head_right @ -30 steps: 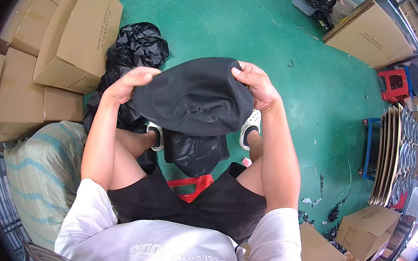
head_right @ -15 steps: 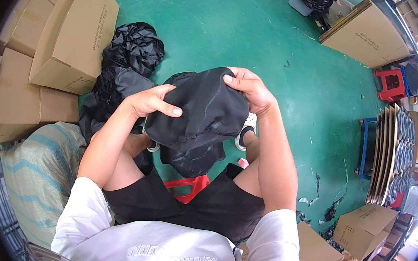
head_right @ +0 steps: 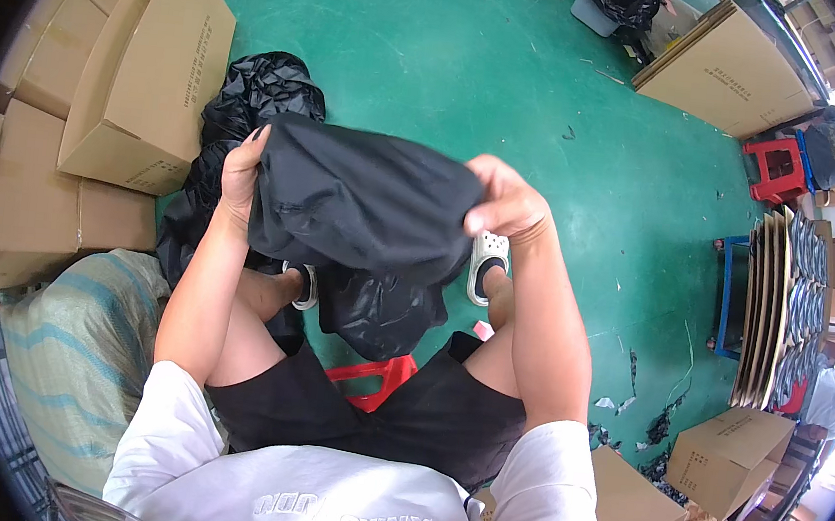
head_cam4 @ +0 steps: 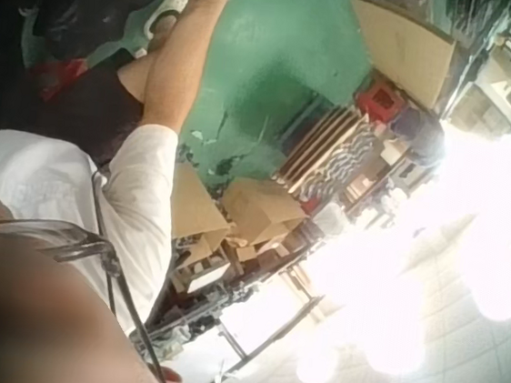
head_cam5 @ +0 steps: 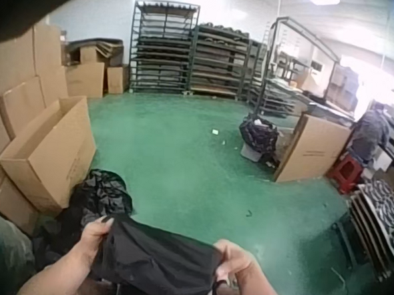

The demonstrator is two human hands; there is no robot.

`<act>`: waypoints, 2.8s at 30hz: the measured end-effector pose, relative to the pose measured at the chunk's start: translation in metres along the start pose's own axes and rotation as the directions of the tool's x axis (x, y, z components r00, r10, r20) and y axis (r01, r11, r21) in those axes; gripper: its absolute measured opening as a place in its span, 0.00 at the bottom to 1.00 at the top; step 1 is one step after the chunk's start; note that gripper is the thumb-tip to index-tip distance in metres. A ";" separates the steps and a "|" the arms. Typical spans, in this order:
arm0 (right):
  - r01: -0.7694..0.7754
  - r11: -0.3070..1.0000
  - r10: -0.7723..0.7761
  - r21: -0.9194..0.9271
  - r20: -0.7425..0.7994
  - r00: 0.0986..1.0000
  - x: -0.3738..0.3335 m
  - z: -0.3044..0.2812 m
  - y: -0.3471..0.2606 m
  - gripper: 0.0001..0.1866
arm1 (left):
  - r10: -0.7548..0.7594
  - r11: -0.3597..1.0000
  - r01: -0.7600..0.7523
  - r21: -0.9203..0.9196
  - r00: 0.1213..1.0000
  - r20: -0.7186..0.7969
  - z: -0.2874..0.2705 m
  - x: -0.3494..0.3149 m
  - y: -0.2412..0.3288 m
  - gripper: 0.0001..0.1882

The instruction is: Inspecting and organizing black fabric bags or covers in a warehouse setting.

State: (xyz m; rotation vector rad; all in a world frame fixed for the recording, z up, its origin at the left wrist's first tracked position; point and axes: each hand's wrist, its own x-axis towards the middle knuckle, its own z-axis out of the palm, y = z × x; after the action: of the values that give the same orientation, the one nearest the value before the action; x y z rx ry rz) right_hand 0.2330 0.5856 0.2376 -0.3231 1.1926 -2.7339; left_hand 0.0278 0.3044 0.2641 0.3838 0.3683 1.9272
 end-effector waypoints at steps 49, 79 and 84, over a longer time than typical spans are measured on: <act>-0.389 0.764 0.316 -0.514 -0.228 0.921 -0.038 0.097 0.013 0.06 | -0.341 0.608 0.371 0.702 0.920 -0.192 0.073 -0.153 0.007 0.22; -0.799 0.548 -0.202 -0.246 -0.966 0.159 0.080 -0.232 0.229 0.15 | 0.072 0.574 0.749 0.331 0.356 -0.932 -0.338 0.019 -0.057 0.17; -0.639 0.750 -0.115 -0.170 -0.985 0.127 0.034 -0.235 0.257 0.18 | 0.117 0.635 0.697 0.333 0.339 -0.933 -0.341 -0.008 -0.074 0.23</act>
State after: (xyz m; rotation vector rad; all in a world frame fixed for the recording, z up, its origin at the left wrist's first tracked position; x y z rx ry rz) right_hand 0.1526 0.5707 -0.1025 1.8165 1.9932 -1.8396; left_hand -0.0544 0.2977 -0.0754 -0.3692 1.8702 1.2818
